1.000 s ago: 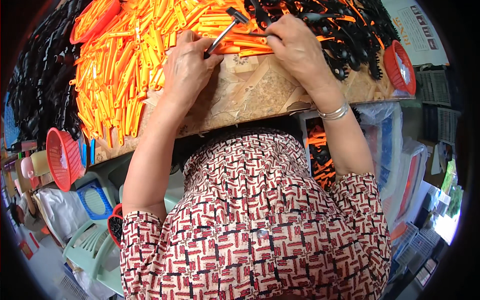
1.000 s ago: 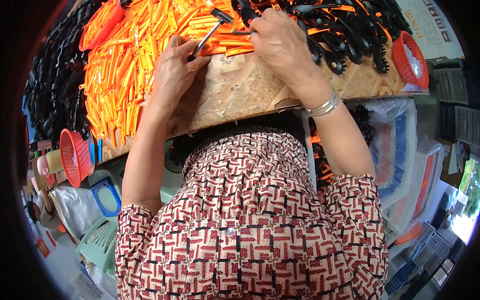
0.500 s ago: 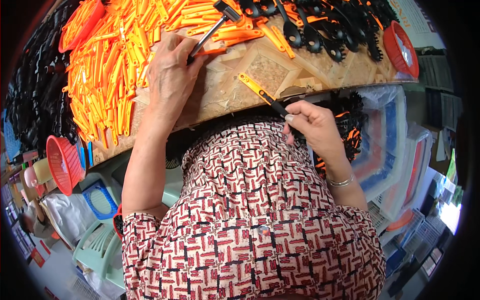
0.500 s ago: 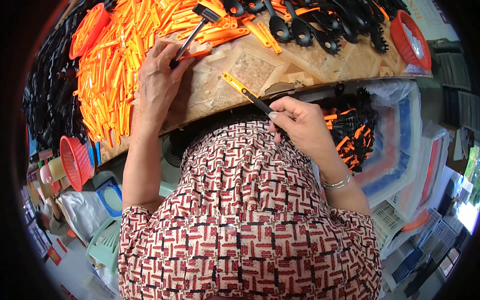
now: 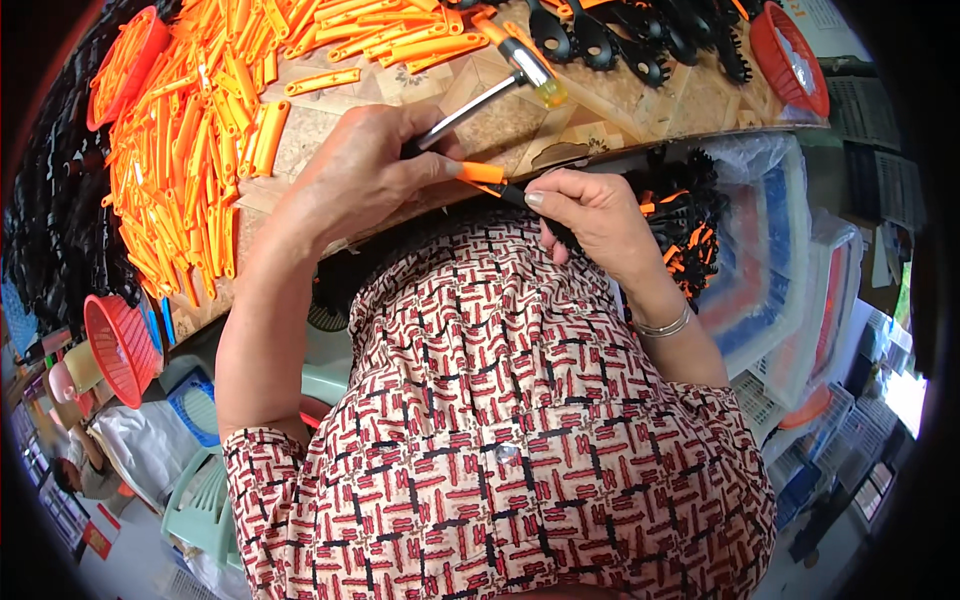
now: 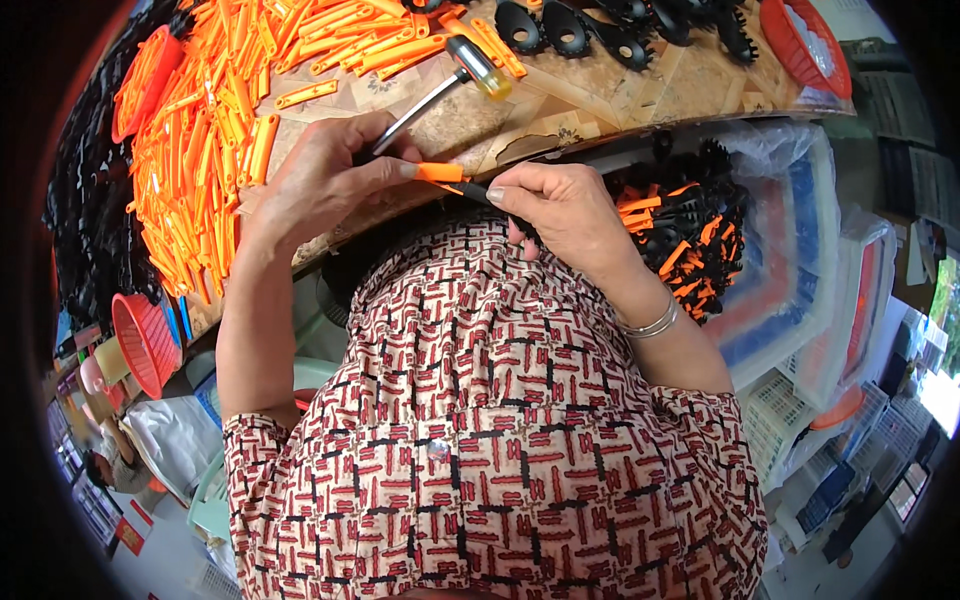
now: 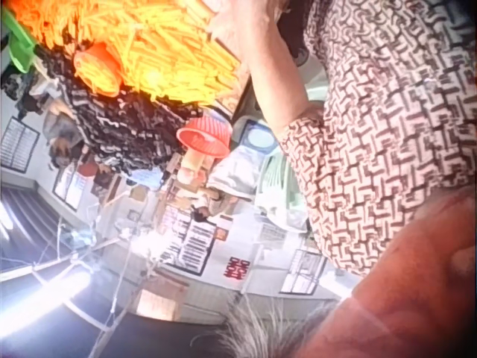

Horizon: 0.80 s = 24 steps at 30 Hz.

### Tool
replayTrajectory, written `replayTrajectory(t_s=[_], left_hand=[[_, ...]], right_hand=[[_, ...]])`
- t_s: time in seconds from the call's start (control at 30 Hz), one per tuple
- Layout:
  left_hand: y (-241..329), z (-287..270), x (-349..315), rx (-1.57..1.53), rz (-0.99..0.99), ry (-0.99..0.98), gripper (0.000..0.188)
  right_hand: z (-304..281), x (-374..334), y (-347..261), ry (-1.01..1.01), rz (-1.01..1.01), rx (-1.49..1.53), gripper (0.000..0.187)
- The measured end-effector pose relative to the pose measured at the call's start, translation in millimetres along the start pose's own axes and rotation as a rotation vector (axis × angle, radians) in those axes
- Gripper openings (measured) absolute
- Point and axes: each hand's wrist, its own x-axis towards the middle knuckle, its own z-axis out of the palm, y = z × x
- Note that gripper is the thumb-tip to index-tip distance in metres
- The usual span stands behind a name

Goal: The person assembles orange plastic handles onto black metal tool heads using a hammer. They repeatedly pick up a handle and a head, align them, and strike the junction with a hammer to secure the parts together. The finished tools are placed into a container on the right side of the table.

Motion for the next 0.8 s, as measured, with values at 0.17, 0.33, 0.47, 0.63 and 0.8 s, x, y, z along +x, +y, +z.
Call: replayTrajectory(t_s=[0.17, 0.33, 0.47, 0.63, 0.8], left_hand=[[9, 0, 7, 0.217, 0.085, -0.036, 0.016], [12, 8, 6, 0.332, 0.178, 0.091, 0.018], [8, 10, 5, 0.226, 0.129, 0.115, 0.018], [-9, 8, 8, 0.03, 0.124, 0.067, 0.017], [-4, 11, 7, 0.064, 0.092, 0.093, 0.017]], right_hand=[[6, -1, 6, 0.057, -0.011, 0.078, 0.017], [8, -1, 7, 0.042, -0.035, 0.091, 0.018], [5, 2, 8, -0.026, -0.02, 0.018, 0.021], [-1, 9, 2, -0.166, 0.006, 0.062, 0.023], [3, 10, 4, -0.172, 0.001, 0.052, 0.024]])
